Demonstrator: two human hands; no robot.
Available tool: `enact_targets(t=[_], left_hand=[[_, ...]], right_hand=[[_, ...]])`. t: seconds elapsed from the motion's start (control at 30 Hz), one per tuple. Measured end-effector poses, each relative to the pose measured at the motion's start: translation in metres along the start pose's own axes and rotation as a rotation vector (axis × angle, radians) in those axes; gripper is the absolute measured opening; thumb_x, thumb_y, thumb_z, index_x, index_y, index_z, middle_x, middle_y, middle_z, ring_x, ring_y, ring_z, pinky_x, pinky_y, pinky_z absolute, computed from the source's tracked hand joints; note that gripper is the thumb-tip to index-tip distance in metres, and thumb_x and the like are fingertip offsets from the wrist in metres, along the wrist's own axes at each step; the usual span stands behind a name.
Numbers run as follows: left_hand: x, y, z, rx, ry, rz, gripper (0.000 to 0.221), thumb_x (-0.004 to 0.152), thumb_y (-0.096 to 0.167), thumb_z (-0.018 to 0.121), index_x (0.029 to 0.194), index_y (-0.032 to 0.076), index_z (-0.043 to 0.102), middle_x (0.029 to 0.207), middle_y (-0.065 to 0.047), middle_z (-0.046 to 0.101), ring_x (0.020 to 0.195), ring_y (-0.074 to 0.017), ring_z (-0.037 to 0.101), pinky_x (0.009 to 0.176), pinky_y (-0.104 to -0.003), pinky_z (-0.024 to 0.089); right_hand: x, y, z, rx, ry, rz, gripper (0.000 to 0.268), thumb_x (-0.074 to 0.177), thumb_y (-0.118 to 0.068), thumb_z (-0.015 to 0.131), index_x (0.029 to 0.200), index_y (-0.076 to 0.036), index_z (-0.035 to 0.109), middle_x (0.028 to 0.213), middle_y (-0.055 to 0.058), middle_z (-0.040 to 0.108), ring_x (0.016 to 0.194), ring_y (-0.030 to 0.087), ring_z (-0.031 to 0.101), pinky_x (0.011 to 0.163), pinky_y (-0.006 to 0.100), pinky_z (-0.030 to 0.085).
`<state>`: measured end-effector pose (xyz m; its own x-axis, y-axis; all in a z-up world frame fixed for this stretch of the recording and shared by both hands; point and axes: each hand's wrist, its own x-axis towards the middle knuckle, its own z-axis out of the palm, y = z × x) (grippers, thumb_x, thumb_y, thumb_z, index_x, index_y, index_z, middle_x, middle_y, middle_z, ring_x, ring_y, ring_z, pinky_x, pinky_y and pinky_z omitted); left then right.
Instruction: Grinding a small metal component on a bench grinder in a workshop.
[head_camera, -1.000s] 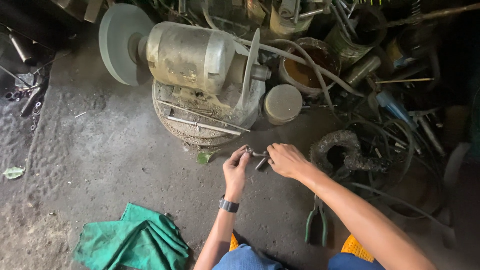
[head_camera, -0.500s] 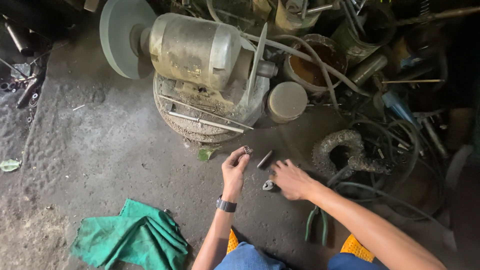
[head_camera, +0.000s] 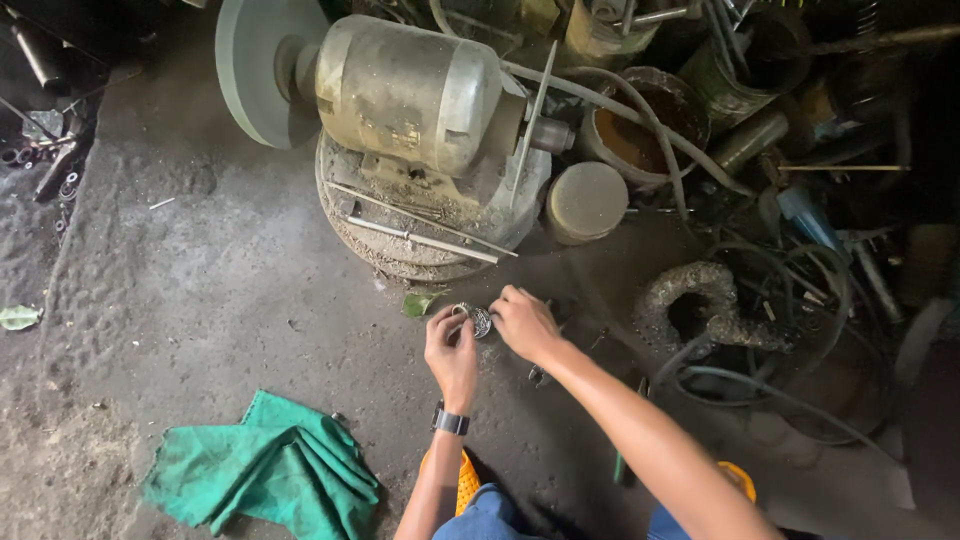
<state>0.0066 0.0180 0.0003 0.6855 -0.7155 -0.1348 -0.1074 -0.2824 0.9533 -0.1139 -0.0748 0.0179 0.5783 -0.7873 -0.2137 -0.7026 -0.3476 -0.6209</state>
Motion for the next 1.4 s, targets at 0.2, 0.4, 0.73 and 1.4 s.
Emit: enact_targets(t=[0.2,0.4,0.73,1.4], left_hand=[[-0.014,-0.012,-0.018,0.059,0.057,-0.002,0.030,0.089,0.004,0.074,0.118,0.001,0.066,0.109,-0.010,0.072,0.097,-0.0190,0.070,0.083,-0.031,0.058],[-0.019,-0.023,-0.024,0.086,0.057,0.027,0.030,0.088,0.003,0.073,0.118,0.002,0.066,0.112,-0.010,0.071,0.099,-0.0186,0.070,0.082,-0.032,0.058],[-0.010,-0.011,-0.015,0.151,-0.057,0.196,0.037,0.087,0.000,0.069,0.123,0.002,0.062,0.124,-0.012,0.065,0.104,-0.0244,0.068,0.089,-0.035,0.057],[0.016,-0.041,0.046,-0.294,-0.345,-0.253,0.022,0.097,0.009,0.074,0.114,-0.004,0.075,0.097,-0.004,0.074,0.084,-0.0091,0.064,0.073,-0.024,0.052]], right_hand=[[0.005,-0.017,0.039,-0.213,-0.050,0.119,0.015,0.089,-0.017,0.068,0.093,-0.004,0.074,0.106,0.014,0.065,0.109,0.034,0.062,0.096,0.051,0.049],[0.017,-0.017,0.073,-0.355,-0.066,0.167,0.019,0.085,-0.008,0.064,0.101,0.000,0.071,0.112,0.021,0.067,0.111,0.037,0.063,0.096,0.049,0.050],[0.014,-0.009,0.028,-0.060,-0.014,0.119,0.025,0.080,-0.018,0.075,0.097,0.000,0.068,0.100,0.021,0.067,0.097,0.041,0.066,0.084,0.051,0.053],[0.018,0.078,-0.012,1.165,-0.155,0.370,0.015,0.088,-0.003,0.075,0.099,0.003,0.067,0.081,0.008,0.075,0.066,0.014,0.071,0.059,0.028,0.058]])
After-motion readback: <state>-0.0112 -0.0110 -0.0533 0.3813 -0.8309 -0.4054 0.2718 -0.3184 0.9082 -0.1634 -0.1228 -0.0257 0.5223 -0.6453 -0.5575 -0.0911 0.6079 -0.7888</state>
